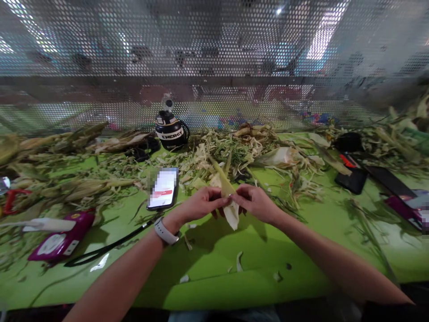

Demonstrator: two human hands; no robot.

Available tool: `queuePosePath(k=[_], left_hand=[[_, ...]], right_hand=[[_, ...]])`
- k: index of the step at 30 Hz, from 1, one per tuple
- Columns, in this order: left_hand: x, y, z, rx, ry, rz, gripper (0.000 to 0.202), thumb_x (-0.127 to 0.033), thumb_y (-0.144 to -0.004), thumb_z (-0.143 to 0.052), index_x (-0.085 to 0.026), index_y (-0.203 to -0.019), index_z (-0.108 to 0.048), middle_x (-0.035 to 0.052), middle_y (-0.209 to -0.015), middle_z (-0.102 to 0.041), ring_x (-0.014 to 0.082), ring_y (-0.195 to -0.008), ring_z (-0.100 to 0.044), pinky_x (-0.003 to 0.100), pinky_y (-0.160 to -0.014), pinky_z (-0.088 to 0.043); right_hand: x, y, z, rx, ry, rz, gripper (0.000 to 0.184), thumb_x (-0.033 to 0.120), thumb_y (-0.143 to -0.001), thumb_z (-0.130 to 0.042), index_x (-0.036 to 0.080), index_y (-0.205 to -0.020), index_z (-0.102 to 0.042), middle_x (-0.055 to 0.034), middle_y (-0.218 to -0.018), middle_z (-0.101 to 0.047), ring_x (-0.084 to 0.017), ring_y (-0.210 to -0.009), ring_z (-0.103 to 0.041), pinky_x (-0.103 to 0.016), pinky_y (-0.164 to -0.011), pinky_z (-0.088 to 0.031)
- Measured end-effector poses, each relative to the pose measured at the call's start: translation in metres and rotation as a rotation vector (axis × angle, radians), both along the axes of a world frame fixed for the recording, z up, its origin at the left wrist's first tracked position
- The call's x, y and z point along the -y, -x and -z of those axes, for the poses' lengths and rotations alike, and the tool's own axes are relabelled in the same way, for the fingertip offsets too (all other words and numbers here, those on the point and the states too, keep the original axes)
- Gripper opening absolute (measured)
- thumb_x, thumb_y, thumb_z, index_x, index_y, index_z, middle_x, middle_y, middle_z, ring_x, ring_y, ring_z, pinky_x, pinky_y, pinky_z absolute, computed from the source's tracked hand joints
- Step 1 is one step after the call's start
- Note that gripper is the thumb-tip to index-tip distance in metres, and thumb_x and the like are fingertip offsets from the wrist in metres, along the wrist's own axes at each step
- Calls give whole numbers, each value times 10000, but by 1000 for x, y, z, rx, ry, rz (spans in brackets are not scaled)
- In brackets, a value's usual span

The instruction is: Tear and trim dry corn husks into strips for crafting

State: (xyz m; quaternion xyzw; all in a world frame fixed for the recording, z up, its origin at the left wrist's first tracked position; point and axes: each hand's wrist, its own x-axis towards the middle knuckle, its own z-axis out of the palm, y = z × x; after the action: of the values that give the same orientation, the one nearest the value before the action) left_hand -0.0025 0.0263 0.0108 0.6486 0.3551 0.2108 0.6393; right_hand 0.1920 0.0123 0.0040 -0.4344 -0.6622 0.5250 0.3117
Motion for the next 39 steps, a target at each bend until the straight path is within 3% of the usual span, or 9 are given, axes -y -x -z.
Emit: queuePosePath(k=[5,10,13,19,24,31,34,39], left_hand=[[-2,2,3,2,-20,76,269,-398,-798,-580,-135,-837,-620,-6,-685,-604,82,-563,-549,217,-554,-476],[-3,5,3,32,21,141,280,-392,-817,-559,-130,-894,-622,12,-748,-618,84,-603,-559,219,-579,-485],[-4,7,5,16,23,143,295,-406,-817,-551,-133,-906,-618,9,-744,-611,90,-602,-553,235,-584,-493],[-5,6,8,-67,-149,119,246,-353,-834,-521,-142,-922,-612,10,-754,-622,92,-607,-547,230,-611,-471],[-4,5,1,-230,-328,148,165,-261,-840,-484,-148,-786,-591,-4,-674,-599,98,-597,-523,200,-569,-412],[-1,3,1,-335,-531,93,192,-269,-855,-450,-158,-821,-603,16,-762,-621,125,-691,-532,215,-629,-387],[1,0,1,-347,-564,63,195,-258,-854,-447,-148,-799,-599,19,-730,-616,125,-673,-525,217,-620,-377],[1,1,6,-341,-527,63,210,-223,-859,-410,-156,-786,-595,10,-700,-618,114,-624,-515,210,-588,-373]], right_hand=[[-4,-8,-7,-16,166,-318,332,467,-841,-508,140,-792,-536,-13,-703,-599,-113,-593,-603,-245,-568,-501],[-6,-11,-8,-20,126,-426,319,450,-879,-454,141,-834,-523,-13,-722,-590,-112,-619,-594,-250,-593,-494],[-6,-11,-6,48,59,-417,297,415,-911,-403,148,-835,-509,-15,-733,-586,-110,-624,-576,-239,-583,-467],[-3,-7,-8,467,-287,-356,245,316,-931,-360,160,-801,-497,1,-678,-512,-103,-588,-458,-223,-556,-358],[-1,-4,-10,487,-312,-378,192,177,-903,-346,168,-763,-477,11,-648,-507,-96,-563,-446,-210,-555,-344],[0,1,-5,717,-460,-298,157,120,-848,-395,147,-791,-539,-21,-673,-574,-116,-600,-484,-220,-583,-330],[0,2,-1,830,-519,-285,166,140,-850,-402,133,-835,-567,-53,-719,-616,-139,-637,-523,-239,-592,-325],[-2,1,0,899,-479,-300,241,126,-868,-368,131,-1005,-566,-96,-853,-664,-160,-713,-582,-247,-624,-350]])
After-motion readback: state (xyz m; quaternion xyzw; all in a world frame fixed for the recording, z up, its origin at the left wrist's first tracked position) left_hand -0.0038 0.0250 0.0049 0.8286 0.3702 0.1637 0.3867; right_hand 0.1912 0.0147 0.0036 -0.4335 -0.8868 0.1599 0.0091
